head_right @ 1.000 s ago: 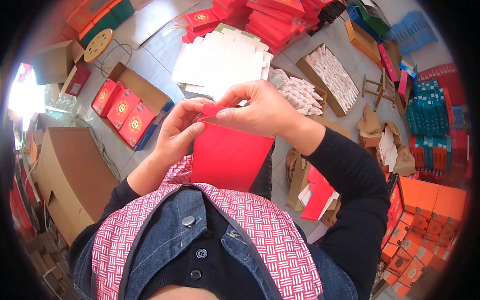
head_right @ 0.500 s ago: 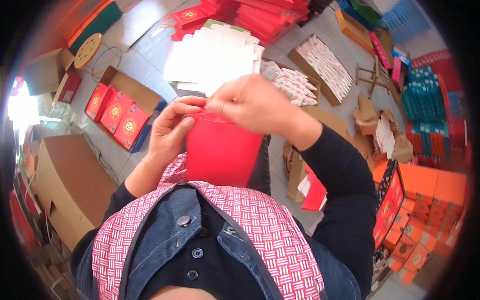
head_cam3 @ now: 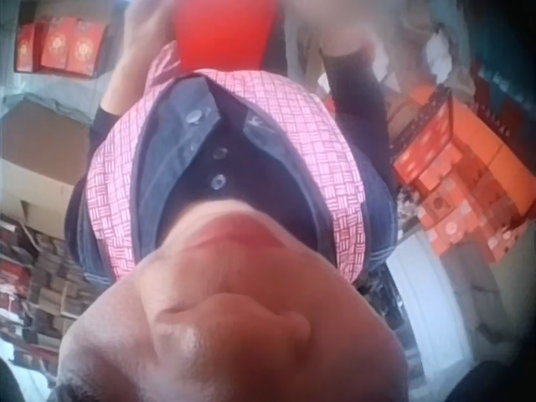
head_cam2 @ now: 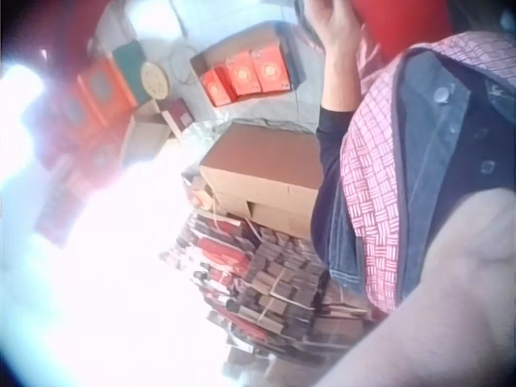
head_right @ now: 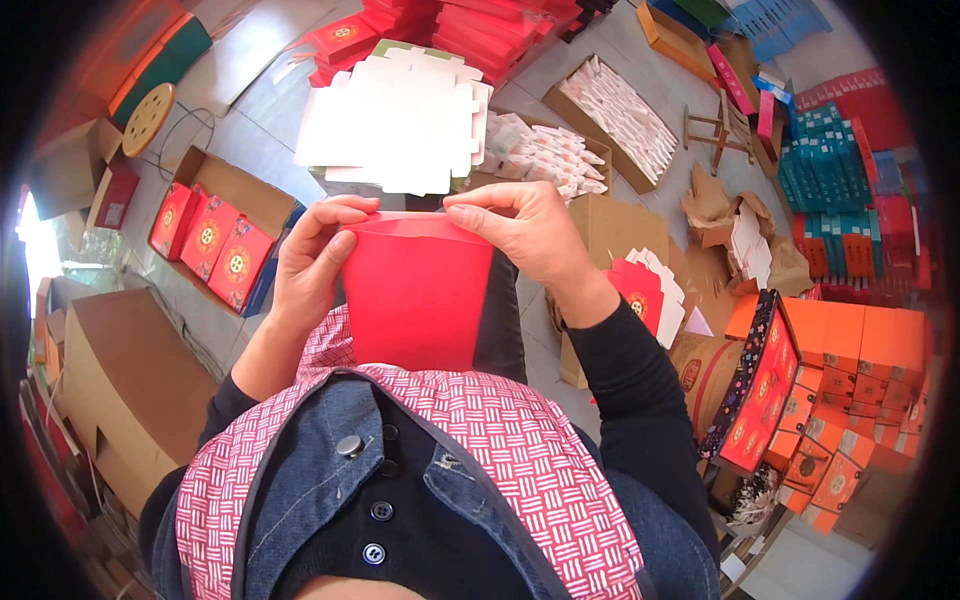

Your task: The person assembles red cardboard boxes by folding and tucking flaps. They then place the finished boxes into a larger container.

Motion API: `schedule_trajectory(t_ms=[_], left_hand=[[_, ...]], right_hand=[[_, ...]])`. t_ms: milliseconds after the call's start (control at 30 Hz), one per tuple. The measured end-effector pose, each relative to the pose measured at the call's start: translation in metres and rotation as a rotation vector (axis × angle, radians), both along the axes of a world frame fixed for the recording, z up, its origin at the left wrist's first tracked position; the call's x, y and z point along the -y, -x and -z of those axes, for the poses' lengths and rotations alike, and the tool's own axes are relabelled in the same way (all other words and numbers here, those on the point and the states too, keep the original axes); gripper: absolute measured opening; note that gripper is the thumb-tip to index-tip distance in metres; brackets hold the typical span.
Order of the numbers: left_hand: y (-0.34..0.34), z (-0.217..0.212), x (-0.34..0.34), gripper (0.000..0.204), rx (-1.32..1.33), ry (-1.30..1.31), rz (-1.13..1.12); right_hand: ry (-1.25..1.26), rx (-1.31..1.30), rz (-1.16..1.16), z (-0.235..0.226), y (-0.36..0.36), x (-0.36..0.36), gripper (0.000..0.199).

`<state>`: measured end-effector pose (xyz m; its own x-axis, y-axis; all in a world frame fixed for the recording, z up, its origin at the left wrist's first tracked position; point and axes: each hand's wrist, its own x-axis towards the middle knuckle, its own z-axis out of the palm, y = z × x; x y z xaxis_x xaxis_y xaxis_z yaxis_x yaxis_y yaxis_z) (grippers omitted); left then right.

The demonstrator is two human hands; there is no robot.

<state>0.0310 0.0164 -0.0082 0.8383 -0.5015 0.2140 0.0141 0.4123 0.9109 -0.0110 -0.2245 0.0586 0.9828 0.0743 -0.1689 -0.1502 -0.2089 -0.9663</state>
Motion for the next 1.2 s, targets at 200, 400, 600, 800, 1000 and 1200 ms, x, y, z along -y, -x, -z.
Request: schedule_trajectory(t_ms=[200, 400, 600, 800, 1000, 1200], left_hand=[[0.0, -0.003, 0.002, 0.016, 0.019, -0.024, -0.004], [0.001, -0.001, 0.0, 0.016, -0.009, -0.024, -0.015], [0.001, 0.002, -0.001, 0.016, -0.005, -0.02, -0.035], [0.0, 0.004, -0.002, 0.015, -0.029, -0.021, -0.044], [0.0, 0.01, -0.002, 0.015, -0.051, -0.054, -0.073], [0.002, 0.012, -0.003, 0.014, -0.064, -0.04, -0.092]], right_hand=[[0.048, 0.103, -0.106, -0.004, -0.006, -0.005, 0.025], [-0.021, -0.049, -0.048, -0.005, -0.009, -0.016, 0.026], [-0.143, 0.089, -0.051, 0.008, 0.003, -0.019, 0.029], [-0.423, 0.134, 0.267, 0.03, 0.022, -0.013, 0.021], [-0.264, 0.212, 0.401, 0.037, 0.02, -0.026, 0.015], [-0.228, 0.289, 0.406, 0.045, 0.025, -0.027, 0.016]])
